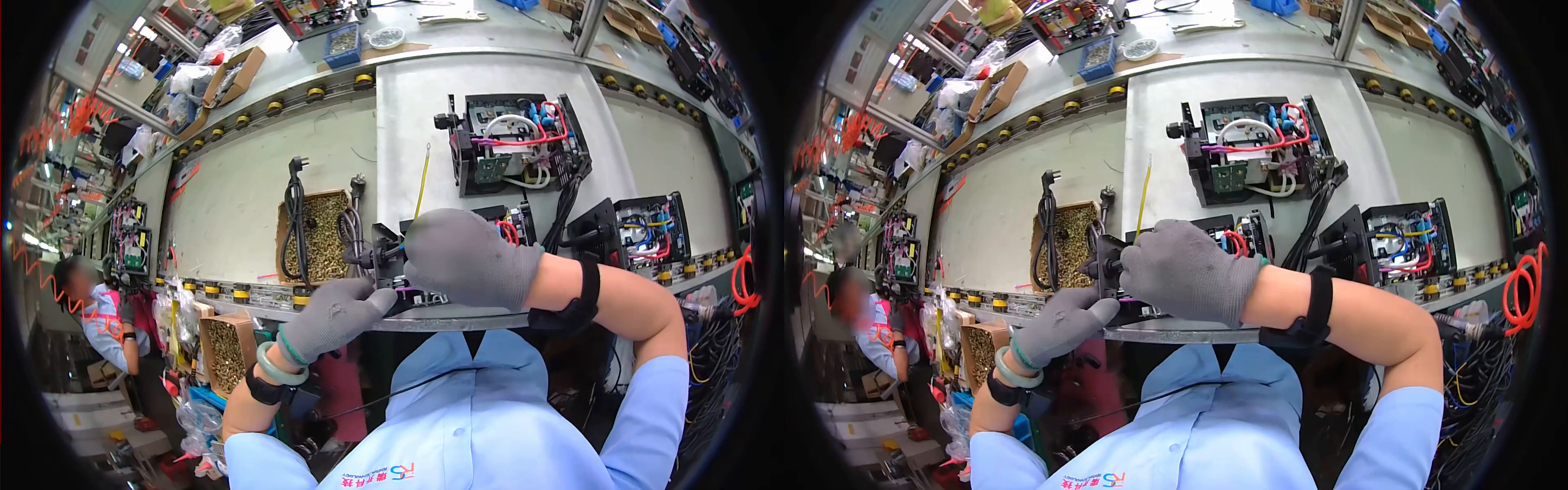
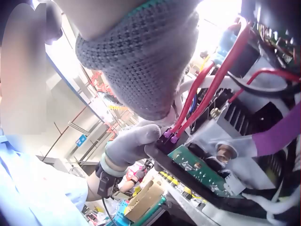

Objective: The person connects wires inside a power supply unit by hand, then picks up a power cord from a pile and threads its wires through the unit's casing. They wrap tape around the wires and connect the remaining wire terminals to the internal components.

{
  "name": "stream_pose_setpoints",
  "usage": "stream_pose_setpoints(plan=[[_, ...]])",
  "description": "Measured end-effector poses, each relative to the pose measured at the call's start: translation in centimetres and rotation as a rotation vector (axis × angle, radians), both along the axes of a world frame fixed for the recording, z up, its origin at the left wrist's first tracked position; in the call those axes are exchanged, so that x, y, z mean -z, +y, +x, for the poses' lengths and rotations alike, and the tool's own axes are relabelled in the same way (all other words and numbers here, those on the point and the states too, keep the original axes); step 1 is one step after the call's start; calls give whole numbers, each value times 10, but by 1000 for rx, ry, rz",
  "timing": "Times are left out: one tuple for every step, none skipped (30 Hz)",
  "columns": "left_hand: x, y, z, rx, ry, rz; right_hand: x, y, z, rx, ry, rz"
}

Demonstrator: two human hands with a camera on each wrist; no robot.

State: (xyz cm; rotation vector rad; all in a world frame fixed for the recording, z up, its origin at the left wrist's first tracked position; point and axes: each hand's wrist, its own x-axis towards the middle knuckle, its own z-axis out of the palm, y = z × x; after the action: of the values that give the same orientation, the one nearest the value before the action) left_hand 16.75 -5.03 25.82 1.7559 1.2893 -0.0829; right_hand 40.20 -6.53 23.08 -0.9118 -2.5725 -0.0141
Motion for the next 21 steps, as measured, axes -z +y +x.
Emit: stream_pose_setpoints(plan=[[3, 0, -2, 7, 6, -8, 0, 1, 1, 7, 6, -8], [5, 0, -5, -70, -69, -102, -1, 2, 1, 18, 18, -55], [8, 0, -8, -150, -144, -198, -1, 1, 1, 28, 30, -104], [14, -1, -13, -146, -141, -204, -1, 1, 1, 33, 32, -110], [21, 0, -17, -74, -198, -95, -2, 2, 1, 19, 37, -116], [26, 1, -21, -5, -255, 12, -2, 2, 1, 3, 43, -124], [28, 3, -23, -3, -256, 9, -3, 2, 1, 6, 42, -126], [30, 8, -23, 37, -268, 7, -4, 3, 1, 0, 24, -128], [31, 11, -23, 76, -279, 2, -5, 3, 1, -7, 8, -131], [31, 14, -22, 78, -278, 0, -4, 3, 1, -5, 9, -133], [31, 16, -20, 101, -303, 10, -3, 4, 1, -13, 13, -115], [31, 17, -20, 124, -328, 22, -3, 5, 1, -22, 16, -96], [31, 16, -19, 123, -327, 19, -2, 5, 1, -22, 18, -99], [32, 14, -19, 117, -356, 75, -1, 5, 1, -35, 17, -90], [32, 13, -19, 113, -386, 131, -1, 5, 1, -46, 16, -80], [33, 13, -19, 113, -386, 129, -1, 4, 1, -45, 15, -83], [35, 13, -19, 106, -395, 97, 0, 4, 0, -34, -12, -96], [37, 14, -20, 99, -403, 64, 1, 3, -1, -21, -38, -109], [39, 14, -20, 100, -401, 63, 0, 3, -2, -21, -37, -110], [41, 14, -21, 86, -391, 38, -2, 4, -3, -23, -63, -143], [44, 14, -22, 72, -381, 13, -7, 4, -4, -24, -89, -177]])
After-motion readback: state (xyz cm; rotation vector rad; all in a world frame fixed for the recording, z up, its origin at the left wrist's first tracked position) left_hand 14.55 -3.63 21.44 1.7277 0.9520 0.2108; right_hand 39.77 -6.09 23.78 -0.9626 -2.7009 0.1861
